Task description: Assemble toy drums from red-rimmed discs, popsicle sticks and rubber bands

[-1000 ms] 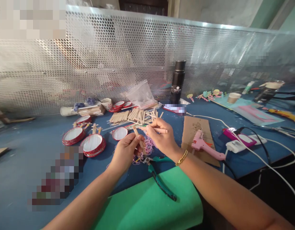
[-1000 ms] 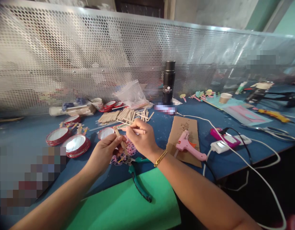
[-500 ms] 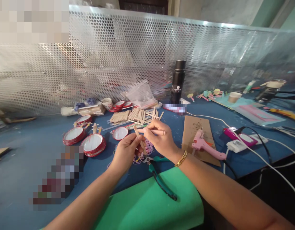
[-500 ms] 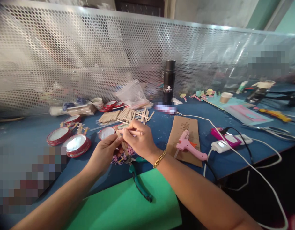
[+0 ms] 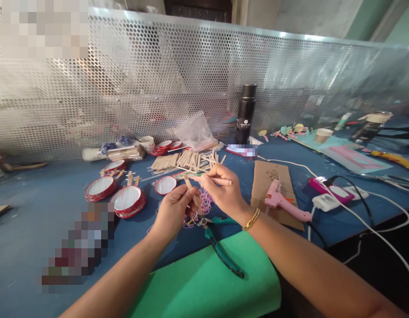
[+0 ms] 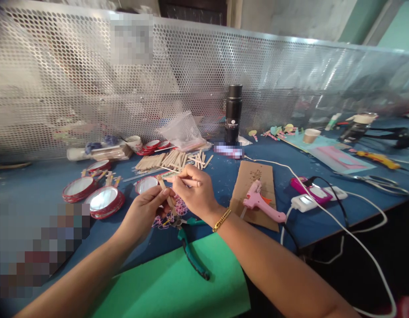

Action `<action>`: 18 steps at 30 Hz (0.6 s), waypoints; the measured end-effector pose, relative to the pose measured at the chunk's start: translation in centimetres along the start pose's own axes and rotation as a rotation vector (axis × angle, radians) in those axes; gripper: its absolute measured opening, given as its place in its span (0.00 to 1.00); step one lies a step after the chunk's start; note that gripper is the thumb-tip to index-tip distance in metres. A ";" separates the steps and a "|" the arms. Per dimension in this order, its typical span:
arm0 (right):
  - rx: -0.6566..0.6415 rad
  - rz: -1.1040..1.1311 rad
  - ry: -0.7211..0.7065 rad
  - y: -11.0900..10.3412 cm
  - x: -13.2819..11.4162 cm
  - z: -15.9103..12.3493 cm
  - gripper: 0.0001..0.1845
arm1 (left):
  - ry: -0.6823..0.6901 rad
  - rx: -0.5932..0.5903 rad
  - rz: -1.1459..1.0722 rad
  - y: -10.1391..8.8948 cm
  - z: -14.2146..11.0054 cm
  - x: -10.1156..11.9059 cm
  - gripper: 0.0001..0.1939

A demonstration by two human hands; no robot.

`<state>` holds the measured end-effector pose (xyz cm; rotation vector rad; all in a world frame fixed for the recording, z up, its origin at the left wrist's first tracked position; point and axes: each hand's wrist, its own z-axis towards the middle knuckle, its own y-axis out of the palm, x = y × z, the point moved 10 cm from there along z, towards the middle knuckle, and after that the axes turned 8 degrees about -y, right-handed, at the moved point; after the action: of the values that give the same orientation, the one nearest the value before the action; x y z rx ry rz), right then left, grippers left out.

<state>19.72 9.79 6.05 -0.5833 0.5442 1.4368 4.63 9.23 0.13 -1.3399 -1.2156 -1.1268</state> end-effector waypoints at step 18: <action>0.024 -0.013 -0.044 -0.2 -0.2 0.1 0.12 | -0.015 -0.013 -0.001 0.2 0.1 -0.2 0.25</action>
<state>19.91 9.69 6.32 -0.5347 0.5216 1.4263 4.80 9.28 -0.11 -1.3599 -1.2217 -1.1282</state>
